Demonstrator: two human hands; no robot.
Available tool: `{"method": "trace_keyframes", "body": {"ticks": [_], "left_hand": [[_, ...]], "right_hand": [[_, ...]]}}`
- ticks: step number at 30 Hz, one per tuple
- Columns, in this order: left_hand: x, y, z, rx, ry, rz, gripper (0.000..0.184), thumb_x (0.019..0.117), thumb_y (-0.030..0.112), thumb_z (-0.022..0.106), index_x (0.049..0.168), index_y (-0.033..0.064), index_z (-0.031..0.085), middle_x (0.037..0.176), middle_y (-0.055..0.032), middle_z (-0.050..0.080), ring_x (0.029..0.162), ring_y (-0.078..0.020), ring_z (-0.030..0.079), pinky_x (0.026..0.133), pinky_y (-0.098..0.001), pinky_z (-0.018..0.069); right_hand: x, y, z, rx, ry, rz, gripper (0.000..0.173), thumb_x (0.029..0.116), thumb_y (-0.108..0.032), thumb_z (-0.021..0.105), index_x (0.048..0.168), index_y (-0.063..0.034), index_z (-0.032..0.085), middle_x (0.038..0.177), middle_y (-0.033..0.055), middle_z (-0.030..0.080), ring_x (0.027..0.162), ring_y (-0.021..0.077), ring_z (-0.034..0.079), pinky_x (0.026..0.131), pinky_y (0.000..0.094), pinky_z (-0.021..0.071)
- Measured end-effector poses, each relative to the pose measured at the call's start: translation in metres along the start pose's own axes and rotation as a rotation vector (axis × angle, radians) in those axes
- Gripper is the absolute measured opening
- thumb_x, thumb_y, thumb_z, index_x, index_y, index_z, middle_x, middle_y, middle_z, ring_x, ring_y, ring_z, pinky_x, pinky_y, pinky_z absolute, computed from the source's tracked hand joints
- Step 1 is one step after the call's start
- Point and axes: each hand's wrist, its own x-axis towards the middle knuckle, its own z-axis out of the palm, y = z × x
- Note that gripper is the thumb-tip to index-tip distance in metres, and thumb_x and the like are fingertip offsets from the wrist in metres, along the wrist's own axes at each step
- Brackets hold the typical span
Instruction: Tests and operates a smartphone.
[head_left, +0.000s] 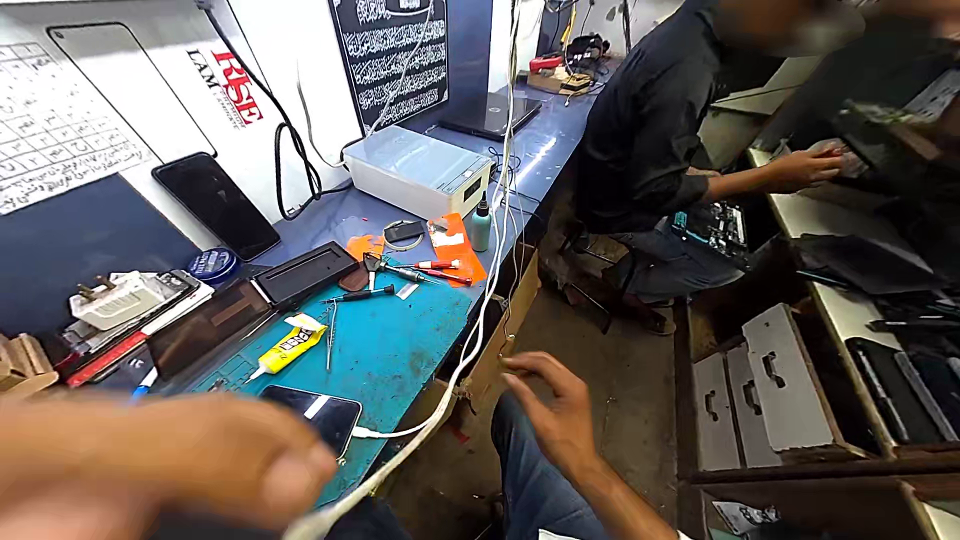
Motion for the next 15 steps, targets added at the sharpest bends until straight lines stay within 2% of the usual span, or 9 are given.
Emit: {"method": "trace_keyframes", "body": {"ticks": [1,3,6,8,10,12,13,14,15], "left_hand": [[0.013,-0.022,0.005,-0.105,0.020,0.050,0.072,0.0785,0.064,0.074,0.128,0.0129,0.060,0.111,-0.0031,0.073,0.099,-0.0163,0.071,0.087,-0.0305,0.0583],[0.042,-0.050,0.035,-0.383,0.100,0.055,0.070,0.0844,0.063,0.069,0.131,0.0116,0.059,0.109,-0.0082,0.071,0.091,-0.0231,0.072,0.076,-0.0363,0.0635],[0.059,-0.088,0.074,-0.762,0.083,-0.130,0.075,0.0948,0.073,0.043,0.135,0.0113,0.058,0.127,-0.0170,0.064,0.094,-0.0303,0.071,0.069,-0.0421,0.0635],[0.053,-0.107,0.097,-0.935,0.063,-0.359,0.078,0.0971,0.075,0.027,0.137,0.0151,0.056,0.137,-0.0181,0.059,0.100,-0.0333,0.070,0.071,-0.0458,0.0631],[0.039,-0.119,0.118,-1.054,0.056,-0.540,0.079,0.0981,0.075,0.021,0.140,0.0174,0.055,0.142,-0.0180,0.058,0.110,-0.0367,0.068,0.080,-0.0520,0.0619],[0.021,-0.127,0.134,-1.130,0.078,-0.629,0.080,0.0985,0.075,0.021,0.143,0.0164,0.054,0.142,-0.0201,0.058,0.118,-0.0395,0.064,0.089,-0.0584,0.0578],[0.013,-0.129,0.139,-1.146,0.119,-0.660,0.079,0.0988,0.074,0.023,0.143,0.0168,0.054,0.139,-0.0201,0.059,0.120,-0.0389,0.063,0.092,-0.0596,0.0562],[0.006,-0.128,0.144,-1.140,0.178,-0.686,0.075,0.0989,0.073,0.027,0.141,0.0184,0.056,0.135,-0.0180,0.062,0.119,-0.0353,0.064,0.092,-0.0567,0.0565],[0.001,-0.128,0.148,-1.124,0.233,-0.704,0.072,0.0995,0.072,0.028,0.140,0.0200,0.057,0.130,-0.0159,0.065,0.118,-0.0313,0.065,0.093,-0.0523,0.0568]], "right_hand": [[-0.010,0.002,-0.015,0.035,0.064,0.064,0.016,0.0949,-0.018,0.071,0.108,-0.0107,0.077,0.107,0.0013,0.075,0.096,0.0148,0.072,0.085,0.0366,0.0633],[-0.022,0.001,-0.043,0.101,0.159,0.146,0.017,0.0945,-0.015,0.072,0.108,-0.0074,0.076,0.104,0.0046,0.076,0.092,0.0174,0.074,0.083,0.0356,0.0639],[-0.019,-0.015,-0.069,0.212,0.231,0.182,0.019,0.0955,-0.015,0.069,0.111,-0.0046,0.074,0.104,0.0094,0.077,0.092,0.0218,0.075,0.082,0.0362,0.0643],[-0.013,-0.029,-0.075,0.301,0.213,0.193,0.024,0.0988,-0.019,0.065,0.115,-0.0043,0.073,0.108,0.0118,0.076,0.097,0.0243,0.075,0.087,0.0394,0.0639],[-0.007,-0.042,-0.069,0.423,0.119,0.218,0.036,0.1016,-0.028,0.062,0.127,-0.0034,0.068,0.123,0.0153,0.072,0.112,0.0285,0.071,0.097,0.0444,0.0597],[-0.006,-0.051,-0.053,0.522,-0.025,0.274,0.051,0.1006,-0.037,0.062,0.141,-0.0064,0.059,0.138,0.0140,0.064,0.125,0.0277,0.063,0.105,0.0441,0.0547],[-0.007,-0.055,-0.044,0.550,-0.101,0.319,0.057,0.0988,-0.040,0.064,0.147,-0.0101,0.055,0.141,0.0110,0.062,0.126,0.0248,0.062,0.104,0.0415,0.0550],[-0.009,-0.059,-0.036,0.562,-0.167,0.374,0.061,0.0962,-0.039,0.068,0.150,-0.0138,0.052,0.138,0.0079,0.063,0.121,0.0214,0.064,0.098,0.0388,0.0576],[-0.012,-0.062,-0.028,0.566,-0.219,0.431,0.062,0.0928,-0.035,0.072,0.149,-0.0165,0.053,0.128,0.0070,0.067,0.110,0.0205,0.069,0.088,0.0382,0.0627]]}}
